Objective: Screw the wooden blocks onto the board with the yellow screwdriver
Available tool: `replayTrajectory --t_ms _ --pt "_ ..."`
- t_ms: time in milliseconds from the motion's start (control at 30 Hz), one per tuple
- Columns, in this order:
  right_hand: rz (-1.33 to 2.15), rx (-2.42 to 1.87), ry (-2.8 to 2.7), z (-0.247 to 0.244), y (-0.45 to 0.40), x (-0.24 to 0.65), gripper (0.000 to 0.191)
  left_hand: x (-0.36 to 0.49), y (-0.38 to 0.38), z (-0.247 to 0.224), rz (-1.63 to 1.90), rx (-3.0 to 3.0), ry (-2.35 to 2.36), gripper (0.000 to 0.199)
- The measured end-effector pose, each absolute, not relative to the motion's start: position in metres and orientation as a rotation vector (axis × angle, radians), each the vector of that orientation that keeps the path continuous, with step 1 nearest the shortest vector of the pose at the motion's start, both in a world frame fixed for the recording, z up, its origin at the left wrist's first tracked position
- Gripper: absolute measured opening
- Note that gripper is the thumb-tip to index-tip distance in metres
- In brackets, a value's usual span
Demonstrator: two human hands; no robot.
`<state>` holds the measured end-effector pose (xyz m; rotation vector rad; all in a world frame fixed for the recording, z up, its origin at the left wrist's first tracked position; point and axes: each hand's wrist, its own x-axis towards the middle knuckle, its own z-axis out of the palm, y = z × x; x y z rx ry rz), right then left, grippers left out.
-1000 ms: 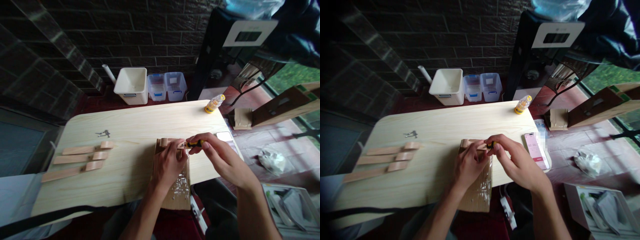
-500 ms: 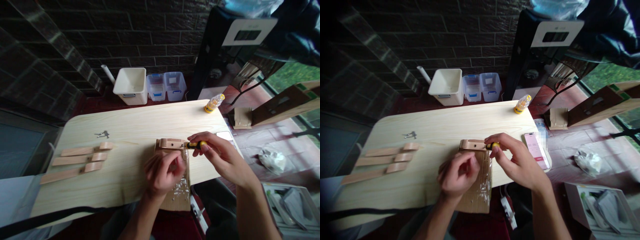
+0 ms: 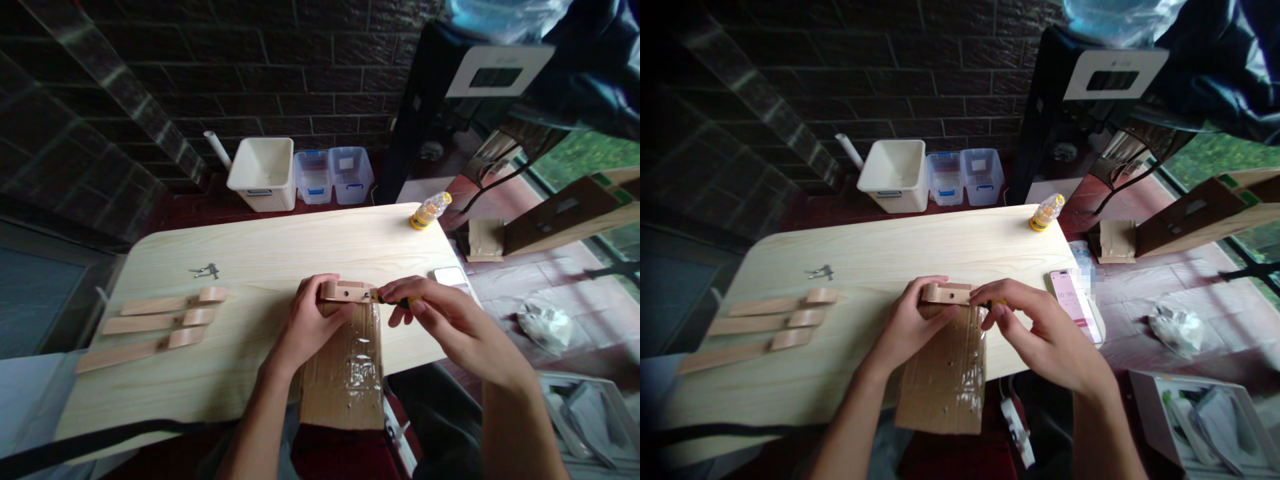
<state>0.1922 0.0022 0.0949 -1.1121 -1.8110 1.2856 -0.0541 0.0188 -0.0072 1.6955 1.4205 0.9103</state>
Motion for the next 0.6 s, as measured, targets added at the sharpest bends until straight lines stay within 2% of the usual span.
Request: replayTrajectory --t_ms 267,600 --pt "1.223 -1.179 -1.769 0.094 -0.001 0.187 0.027 -0.051 0.022 -0.019 0.942 1.609 1.419 0.06" --pt "1.316 -1.163 -1.878 0.108 -0.005 0.193 0.023 -0.051 0.02 -0.015 0.968 1.589 1.438 0.048"
